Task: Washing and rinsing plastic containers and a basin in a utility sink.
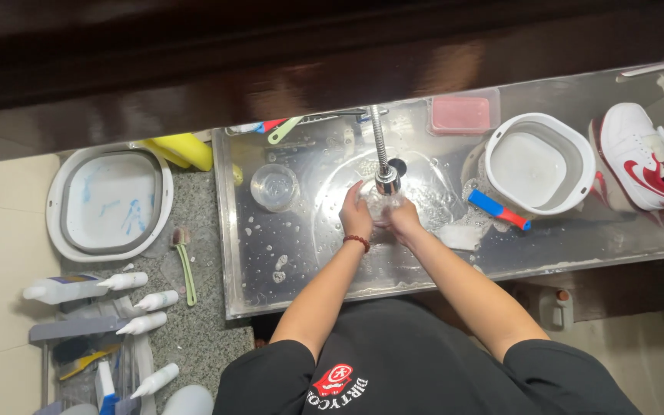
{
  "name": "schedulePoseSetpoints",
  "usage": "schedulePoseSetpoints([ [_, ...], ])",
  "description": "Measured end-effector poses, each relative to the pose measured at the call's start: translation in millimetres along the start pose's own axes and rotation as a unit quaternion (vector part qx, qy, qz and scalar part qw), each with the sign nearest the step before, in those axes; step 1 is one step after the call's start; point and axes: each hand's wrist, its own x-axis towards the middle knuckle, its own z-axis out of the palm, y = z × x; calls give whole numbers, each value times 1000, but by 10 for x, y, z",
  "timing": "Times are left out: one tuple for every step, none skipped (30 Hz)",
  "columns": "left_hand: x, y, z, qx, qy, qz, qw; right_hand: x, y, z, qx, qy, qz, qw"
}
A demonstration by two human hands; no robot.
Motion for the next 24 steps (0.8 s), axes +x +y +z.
schedulePoseSetpoints([
  [-6,-83,28,-1,-5,0,1000,-203,-202,23,2,5,-1,1000],
  [31,-158,59,4,-17,-55,998,-371,-435,71,-88,10,-12,996],
  [68,-233,89,10,-29,-110,993,-543,-665,122,-177,15,-23,984],
  [79,-119,74,9,-30,-111,993,-521,-706,48,-177,17,-22,984],
  [88,-9,57,52,-58,-148,986,-500,-744,-27,-359,35,-137,923],
  [85,100,38,94,-84,-186,974,-483,-779,-104,-525,49,-244,814],
  [88,183,52,93,-84,-188,974,-697,-1036,36,-526,48,-242,814],
  [112,269,66,114,-108,-167,973,-901,-1299,187,-584,43,-178,790],
  [135,357,80,134,-131,-144,972,-1107,-1563,337,-638,37,-113,761],
  [159,387,93,134,-131,-145,972,-992,-1549,296,-638,37,-113,761],
  [183,419,108,167,-164,-76,969,-877,-1536,254,-668,5,-73,741],
  [207,446,112,200,-199,-5,959,-770,-1509,214,-692,-25,-31,721],
  [224,386,125,201,-201,-4,959,-575,-1434,106,-691,-23,-30,722],
  [245,331,148,226,-222,28,948,-372,-1372,-3,-685,-68,-13,725],
  [268,275,167,250,-242,60,936,-168,-1309,-109,-678,-112,4,726],
  [256,385,130,250,-242,61,936,-200,-1346,-103,-678,-112,4,727],
  [245,494,89,218,-237,-8,947,-233,-1381,-93,-589,-82,16,804],
  [241,603,47,185,-228,-78,953,-254,-1423,-75,-493,-53,26,868],
  [249,612,39,185,-226,-78,953,-248,-1389,-92,-493,-54,25,868],
  [238,617,33,117,-221,-160,955,-250,-1347,-120,-418,-71,22,906],
  [229,617,27,47,-214,-239,946,-248,-1303,-146,-339,-86,19,937],
  [212,560,66,46,-213,-242,945,-295,-1322,-122,-341,-88,22,936],
  [196,502,104,-24,-230,-282,931,-339,-1338,-97,-359,-67,-30,930],
  [158,441,137,-94,-245,-322,910,-398,-1345,-77,-377,-47,-80,922],
])
